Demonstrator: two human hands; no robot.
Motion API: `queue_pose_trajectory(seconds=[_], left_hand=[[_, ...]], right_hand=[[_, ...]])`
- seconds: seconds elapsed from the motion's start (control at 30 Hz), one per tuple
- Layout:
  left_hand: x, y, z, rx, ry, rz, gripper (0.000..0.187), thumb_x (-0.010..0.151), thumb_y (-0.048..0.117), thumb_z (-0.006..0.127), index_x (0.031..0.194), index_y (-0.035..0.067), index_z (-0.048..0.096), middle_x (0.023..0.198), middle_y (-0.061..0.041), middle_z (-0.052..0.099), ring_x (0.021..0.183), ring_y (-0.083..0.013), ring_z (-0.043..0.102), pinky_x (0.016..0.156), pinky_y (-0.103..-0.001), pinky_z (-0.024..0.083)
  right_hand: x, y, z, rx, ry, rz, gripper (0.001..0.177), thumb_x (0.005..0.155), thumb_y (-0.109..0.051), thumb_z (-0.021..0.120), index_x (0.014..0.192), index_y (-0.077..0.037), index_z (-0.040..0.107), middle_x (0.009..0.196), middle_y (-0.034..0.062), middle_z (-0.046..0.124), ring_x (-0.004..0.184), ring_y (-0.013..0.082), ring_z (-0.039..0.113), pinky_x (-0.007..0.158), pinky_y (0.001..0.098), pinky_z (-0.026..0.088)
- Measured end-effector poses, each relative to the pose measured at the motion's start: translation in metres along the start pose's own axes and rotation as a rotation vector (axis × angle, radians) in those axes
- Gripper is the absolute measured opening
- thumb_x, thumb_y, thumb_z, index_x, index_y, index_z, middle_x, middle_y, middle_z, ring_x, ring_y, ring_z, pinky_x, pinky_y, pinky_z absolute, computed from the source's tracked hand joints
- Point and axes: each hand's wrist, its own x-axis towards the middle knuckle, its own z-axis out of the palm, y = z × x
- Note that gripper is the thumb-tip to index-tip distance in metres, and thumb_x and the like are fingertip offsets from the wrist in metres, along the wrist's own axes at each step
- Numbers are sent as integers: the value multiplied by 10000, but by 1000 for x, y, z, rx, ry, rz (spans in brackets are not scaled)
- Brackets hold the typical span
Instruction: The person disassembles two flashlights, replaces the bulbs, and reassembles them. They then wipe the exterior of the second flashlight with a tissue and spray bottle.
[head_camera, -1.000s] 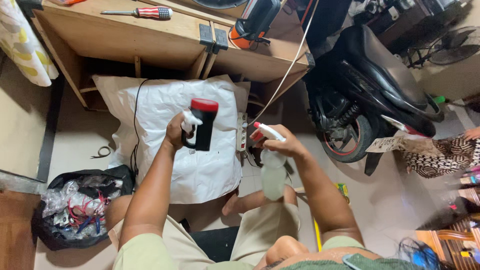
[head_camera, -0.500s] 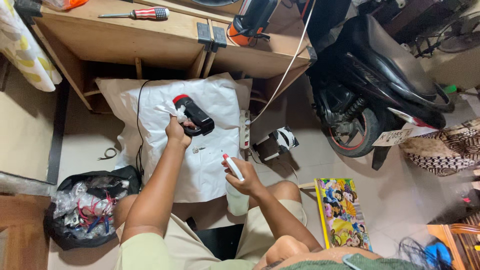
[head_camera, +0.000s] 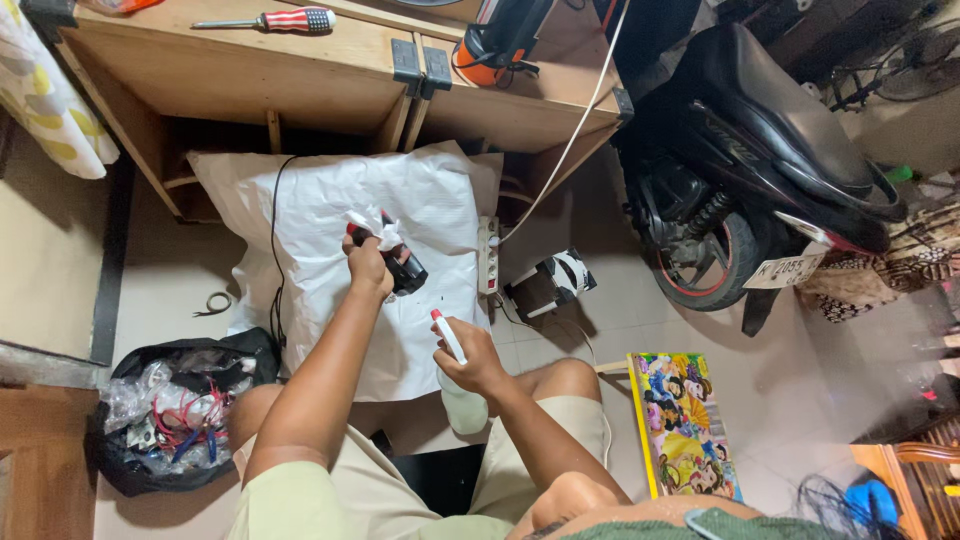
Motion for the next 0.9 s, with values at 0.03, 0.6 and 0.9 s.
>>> queue_pose_trajectory(seconds=[0.03,0.6,0.9], left_hand=[[-3,-1,1,14,8,-8,678,932,31,503,1489,255,190,1218,-153,574,862,-303,683,672,-508,600],[-21,26,6,152,-200,-46,592,947,62,469,1522,192,412,1022,-100,668,712,-213,620,502,-331,488],[-61,47,33,486,-363,33,583,966,133,411,1548,158,425,843,-74,657,557,-164,601,454,-316,486]], right_hand=[[0,0,1,15,-19,50,259,787,-119,677,1028,-27,671,783,120,684,691,251,679,682,365,551],[-11,97,-68,90,301,50,375,855,-171,666,1199,-30,716,902,128,752,812,197,705,784,329,577],[-25,256,-133,-260,514,255,486,874,-354,735,1266,-86,631,909,164,732,836,366,724,753,466,560]])
